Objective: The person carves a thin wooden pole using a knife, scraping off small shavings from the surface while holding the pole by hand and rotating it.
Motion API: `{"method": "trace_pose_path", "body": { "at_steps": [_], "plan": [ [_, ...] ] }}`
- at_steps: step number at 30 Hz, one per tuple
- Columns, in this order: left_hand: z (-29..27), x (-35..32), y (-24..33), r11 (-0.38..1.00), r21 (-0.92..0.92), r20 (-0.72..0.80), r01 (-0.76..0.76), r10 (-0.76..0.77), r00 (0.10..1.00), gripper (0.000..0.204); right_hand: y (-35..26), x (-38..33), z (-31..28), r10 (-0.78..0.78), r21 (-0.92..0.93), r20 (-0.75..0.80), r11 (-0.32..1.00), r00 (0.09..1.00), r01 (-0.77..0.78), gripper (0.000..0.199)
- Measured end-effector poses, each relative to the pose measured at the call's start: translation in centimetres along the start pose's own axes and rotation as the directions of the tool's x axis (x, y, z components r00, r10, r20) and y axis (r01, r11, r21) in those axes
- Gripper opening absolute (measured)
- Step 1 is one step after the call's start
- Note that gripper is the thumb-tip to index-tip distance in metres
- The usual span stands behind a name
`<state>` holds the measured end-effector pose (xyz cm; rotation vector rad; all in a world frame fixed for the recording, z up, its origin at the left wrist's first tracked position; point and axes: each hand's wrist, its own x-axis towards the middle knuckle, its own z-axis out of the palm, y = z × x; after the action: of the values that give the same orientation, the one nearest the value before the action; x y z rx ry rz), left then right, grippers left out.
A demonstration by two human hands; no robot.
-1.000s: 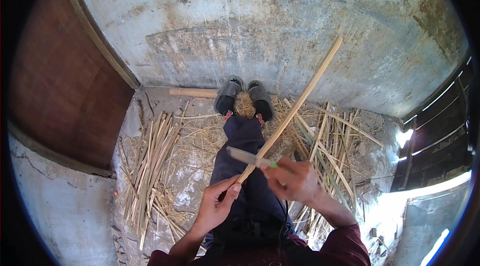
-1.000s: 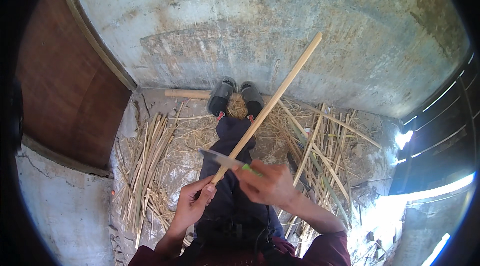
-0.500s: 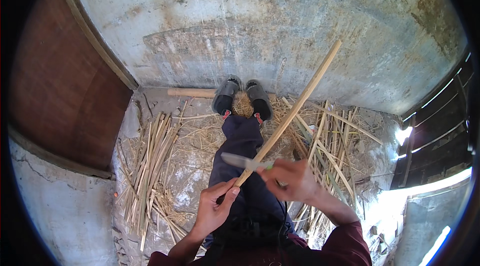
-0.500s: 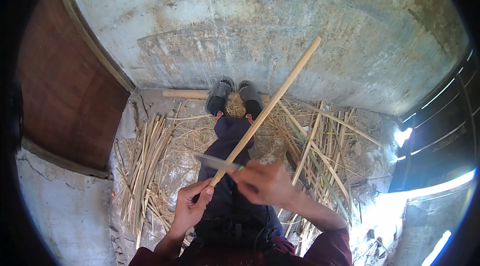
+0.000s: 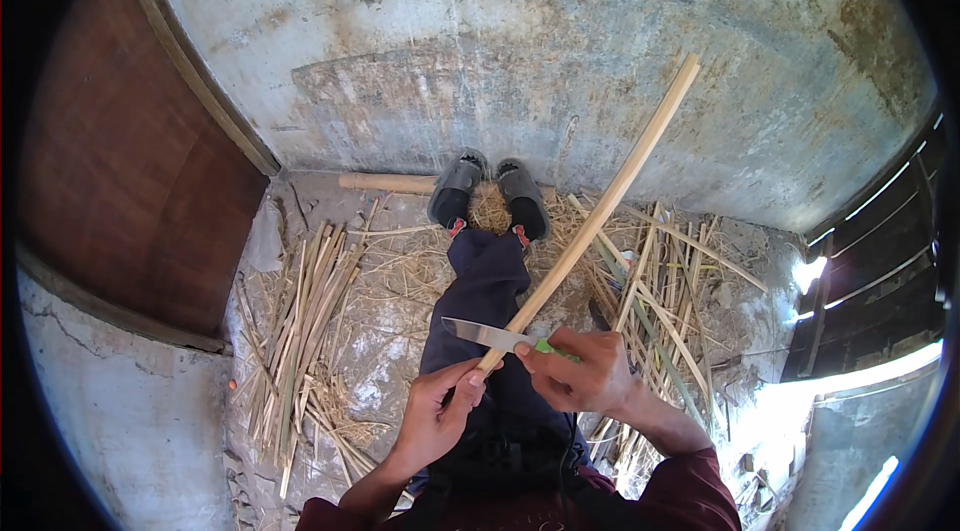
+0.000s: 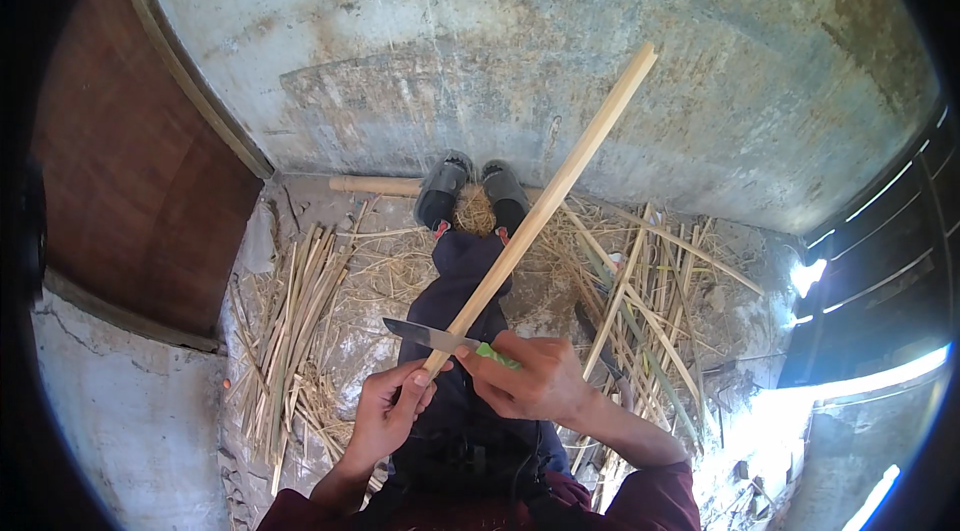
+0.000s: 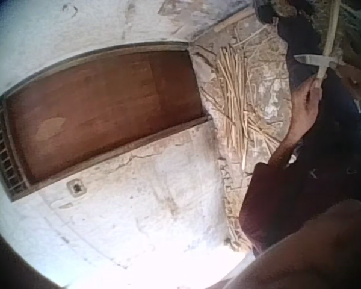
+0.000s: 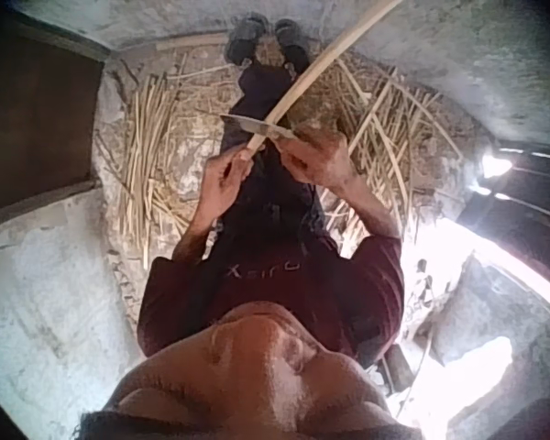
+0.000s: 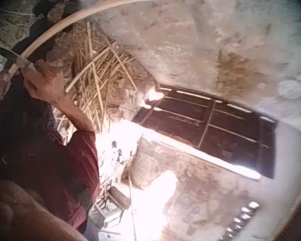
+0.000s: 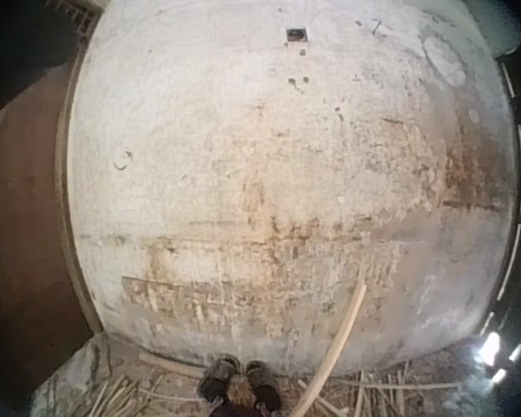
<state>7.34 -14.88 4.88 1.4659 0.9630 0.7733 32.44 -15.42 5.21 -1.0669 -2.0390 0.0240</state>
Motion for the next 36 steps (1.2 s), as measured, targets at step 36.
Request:
{"method": "trace_pose_path", "body": {
  "at_steps": [36],
  "plan": [
    [-0.8,-1.6,-1.4,0.997,0.067,-0.015,0.043,-0.042,0.999,0.038,5.6,0.6,-4.1,0.2,-0.092,-0.292,0.968,0.935,-0.235,0.01]
  ]
}}
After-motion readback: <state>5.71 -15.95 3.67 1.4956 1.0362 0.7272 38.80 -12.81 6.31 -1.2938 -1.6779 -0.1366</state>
